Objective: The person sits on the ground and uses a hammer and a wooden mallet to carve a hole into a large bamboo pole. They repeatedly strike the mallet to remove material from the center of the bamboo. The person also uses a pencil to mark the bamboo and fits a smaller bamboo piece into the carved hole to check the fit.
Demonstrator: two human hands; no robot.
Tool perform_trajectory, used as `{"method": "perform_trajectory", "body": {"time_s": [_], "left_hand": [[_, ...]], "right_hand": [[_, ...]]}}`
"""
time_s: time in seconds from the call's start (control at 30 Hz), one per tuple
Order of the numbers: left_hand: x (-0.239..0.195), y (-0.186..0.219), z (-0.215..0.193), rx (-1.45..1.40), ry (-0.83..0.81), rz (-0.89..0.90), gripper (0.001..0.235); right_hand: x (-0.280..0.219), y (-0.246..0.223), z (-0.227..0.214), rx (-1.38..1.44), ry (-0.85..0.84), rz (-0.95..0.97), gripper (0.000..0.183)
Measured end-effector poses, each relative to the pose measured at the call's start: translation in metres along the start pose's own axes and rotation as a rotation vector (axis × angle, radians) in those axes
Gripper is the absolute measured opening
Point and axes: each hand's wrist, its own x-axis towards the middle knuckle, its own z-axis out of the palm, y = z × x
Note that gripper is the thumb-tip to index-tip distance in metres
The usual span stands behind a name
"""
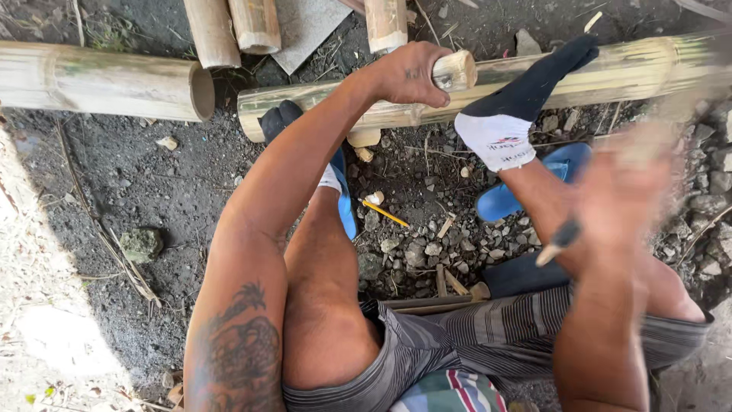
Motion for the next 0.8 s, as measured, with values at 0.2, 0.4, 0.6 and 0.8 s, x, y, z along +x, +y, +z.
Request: {"method": "perform_trajectory", "body": {"time_s": [0.2,0.4,0.6,0.8], "left_hand": [[0.006,-0.01,0.006,0.179,0.055,0.025,0.055],[-0.002,-0.009,-0.003,0.222,0.018,-0.266,0.054],[-0.025,-0.009,0.002,0.419,0.178,0.041,0.076],[-0.105,-0.006,-0.05,-0.118,0.692,-0.079,0.041]], "right_hand": [[0.002,0.008,0.046,0.222,-0.018,-0.053,0.025],[-0.03,-0.026,0.149,0.187,-0.375,-0.131,0.02],[-0.037,-0.019,0.127,0.248,-0.412,-0.109,0.01],[-0.08,0.0,0.121,0.257,-0.519,0.098,0.008]]}}
